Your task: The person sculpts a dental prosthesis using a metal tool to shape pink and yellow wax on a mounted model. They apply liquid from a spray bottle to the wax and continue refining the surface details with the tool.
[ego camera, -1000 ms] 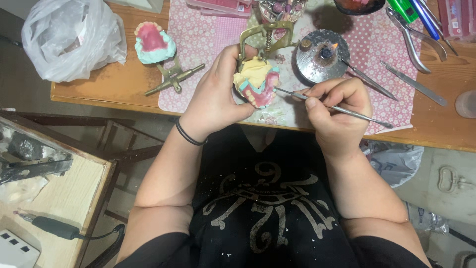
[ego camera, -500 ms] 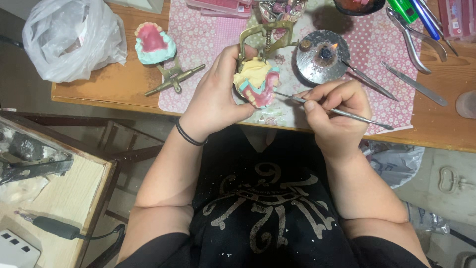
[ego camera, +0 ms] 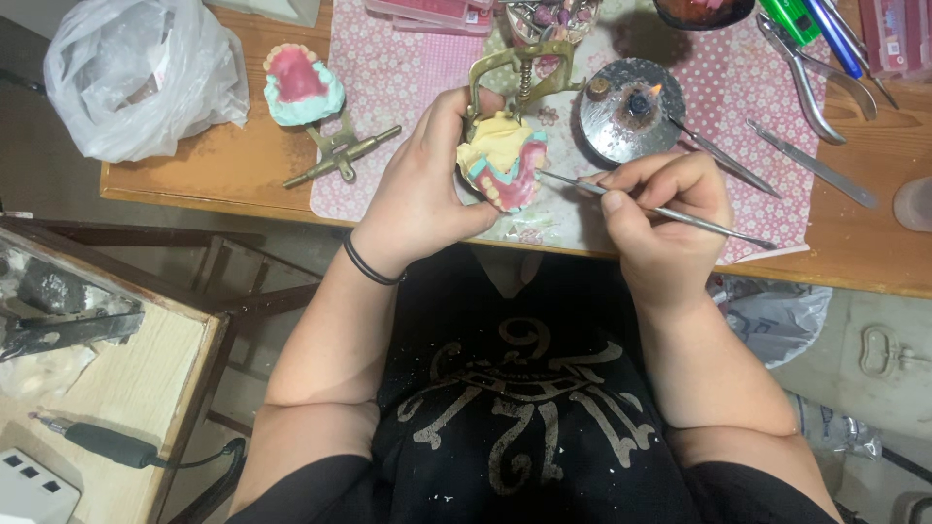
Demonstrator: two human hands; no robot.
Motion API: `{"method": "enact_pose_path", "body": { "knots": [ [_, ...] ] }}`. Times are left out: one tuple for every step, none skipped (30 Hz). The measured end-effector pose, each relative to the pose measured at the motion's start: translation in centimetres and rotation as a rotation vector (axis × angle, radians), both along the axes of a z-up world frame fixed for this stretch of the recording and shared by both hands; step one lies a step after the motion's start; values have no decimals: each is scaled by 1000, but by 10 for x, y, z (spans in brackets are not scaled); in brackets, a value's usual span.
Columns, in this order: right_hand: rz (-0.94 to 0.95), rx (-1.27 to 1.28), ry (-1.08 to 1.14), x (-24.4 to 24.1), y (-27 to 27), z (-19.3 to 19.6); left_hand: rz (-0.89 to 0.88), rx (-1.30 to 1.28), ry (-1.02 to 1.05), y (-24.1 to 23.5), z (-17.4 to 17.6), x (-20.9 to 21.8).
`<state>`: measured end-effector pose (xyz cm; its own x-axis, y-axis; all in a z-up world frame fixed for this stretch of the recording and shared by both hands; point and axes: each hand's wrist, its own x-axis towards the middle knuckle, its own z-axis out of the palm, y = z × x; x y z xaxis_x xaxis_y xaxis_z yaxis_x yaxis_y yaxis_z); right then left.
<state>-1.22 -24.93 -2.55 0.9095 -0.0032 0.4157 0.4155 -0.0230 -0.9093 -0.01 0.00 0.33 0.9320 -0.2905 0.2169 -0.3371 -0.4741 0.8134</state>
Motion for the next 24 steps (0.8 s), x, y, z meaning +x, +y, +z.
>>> {"method": "enact_pose_path", "body": {
  "knots": [
    [0, 0, 0, 0, 0, 0, 0, 0, 0, 0, 0, 0],
    [27, 8, -1, -1, -1, 0, 0, -2, -6, 0, 0, -1],
    [54, 15, -4, -1, -1, 1, -1, -5, -13, 0, 0, -1],
    [53, 15, -5, -1, -2, 0, -1, -5, -13, 0, 0, 0],
    [46, 10, -2, -1, -2, -1, 5, -4, -8, -1, 0, 0],
    [40, 6, 0, -2, -2, -2, 11, -3, -2, -1, -1, 0],
    [40, 6, 0, -1, -1, -1, 11, -3, -2, 0, -1, 0],
    [26, -3, -1, -1, -1, 0, 7, -3, -3, 0, -2, 0],
    [13, -13, -3, 0, -1, 1, 3, -4, -5, 0, -2, 0],
    [13, -13, -3, -1, -1, 0, 3, -4, -5, 0, -2, -1],
    [28, 7, 13, -1, -1, -1, 4, -1, -6, 0, -1, 0],
    [42, 27, 29, -1, -2, -2, 6, 1, -7, -1, 0, 0],
    [42, 27, 29, 0, -2, -3, 6, 2, -7, 0, 0, 0],
    [31, 47, 11, 1, -2, -3, 0, 0, -7, 0, 0, 0],
    [21, 68, -7, 2, -2, -3, -5, -1, -7, 0, 0, 0],
    [21, 68, -6, 2, -1, -2, -5, -1, -6, 0, -1, 0],
    [14, 76, 4, 3, -1, -1, 0, -9, -6, -1, -1, 0],
    [7, 84, 14, 3, 0, 0, 6, -16, -6, -1, -2, 0],
    [7, 83, 14, 3, 0, 0, 6, -16, -7, -1, -2, 0],
    [7, 65, 13, 3, 0, 0, 5, -15, 0, -1, -2, 0],
    [6, 46, 14, 3, 1, 0, 5, -14, 7, 0, -2, 0],
    [7, 46, 14, 3, 1, 0, 5, -15, 7, 0, -2, 0],
    [9, 47, 21, 2, 1, 0, -1, -14, -13, 0, -3, 0],
    [11, 49, 28, 2, 1, 0, -7, -13, -33, 0, -3, 1]
  ]
}}
